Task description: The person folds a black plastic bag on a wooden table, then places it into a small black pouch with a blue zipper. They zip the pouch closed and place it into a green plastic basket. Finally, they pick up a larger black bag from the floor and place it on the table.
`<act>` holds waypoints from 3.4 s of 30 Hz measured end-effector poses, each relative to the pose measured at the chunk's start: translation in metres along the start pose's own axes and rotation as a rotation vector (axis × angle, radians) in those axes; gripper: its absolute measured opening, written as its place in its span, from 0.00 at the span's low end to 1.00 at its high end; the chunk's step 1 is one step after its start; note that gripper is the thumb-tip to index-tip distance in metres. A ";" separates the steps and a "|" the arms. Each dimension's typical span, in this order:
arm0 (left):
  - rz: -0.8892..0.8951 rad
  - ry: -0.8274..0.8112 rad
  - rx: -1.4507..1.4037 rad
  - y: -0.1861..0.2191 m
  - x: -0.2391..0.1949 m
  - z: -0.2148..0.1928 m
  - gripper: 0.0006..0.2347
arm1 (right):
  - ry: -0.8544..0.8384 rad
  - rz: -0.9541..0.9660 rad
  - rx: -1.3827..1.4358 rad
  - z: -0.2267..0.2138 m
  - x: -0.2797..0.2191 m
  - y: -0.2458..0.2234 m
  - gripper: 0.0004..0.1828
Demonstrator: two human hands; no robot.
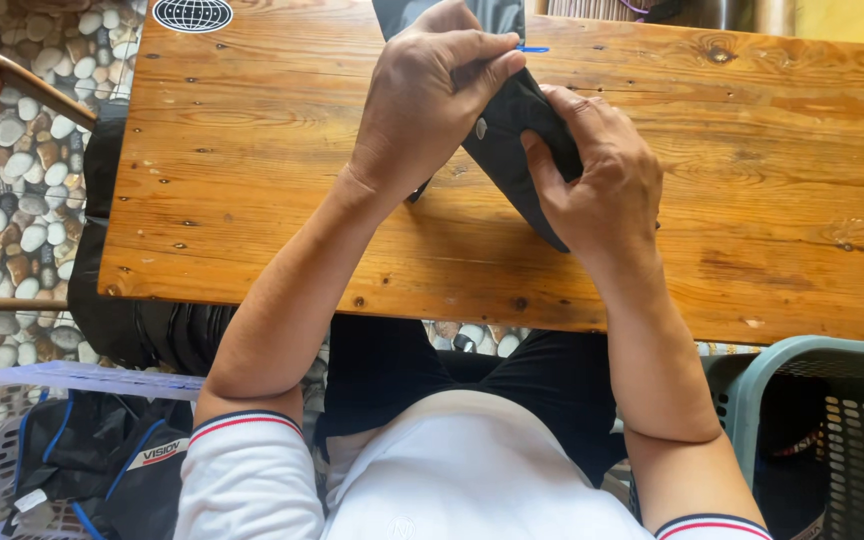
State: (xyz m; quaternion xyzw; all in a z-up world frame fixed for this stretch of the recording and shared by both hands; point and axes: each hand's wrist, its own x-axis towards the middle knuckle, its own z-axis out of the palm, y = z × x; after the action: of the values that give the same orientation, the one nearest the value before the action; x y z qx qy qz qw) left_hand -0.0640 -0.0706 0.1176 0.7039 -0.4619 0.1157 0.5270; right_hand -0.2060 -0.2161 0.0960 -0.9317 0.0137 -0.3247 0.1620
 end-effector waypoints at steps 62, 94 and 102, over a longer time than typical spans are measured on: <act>-0.393 -0.477 -0.285 -0.087 -0.032 0.030 0.45 | -0.356 0.300 0.874 0.026 -0.008 0.120 0.28; -0.387 -0.361 -0.264 -0.106 -0.059 0.058 0.32 | -0.112 -0.216 0.256 -0.035 0.052 0.063 0.35; -0.351 -0.372 -0.283 -0.108 -0.061 0.059 0.30 | -0.414 -0.314 -0.357 -0.002 0.098 0.024 0.40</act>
State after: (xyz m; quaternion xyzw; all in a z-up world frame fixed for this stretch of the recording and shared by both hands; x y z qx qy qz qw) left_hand -0.0331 -0.0865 -0.0152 0.7018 -0.4332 -0.1742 0.5380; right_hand -0.1283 -0.2525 0.1485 -0.9825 -0.1065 -0.1416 -0.0569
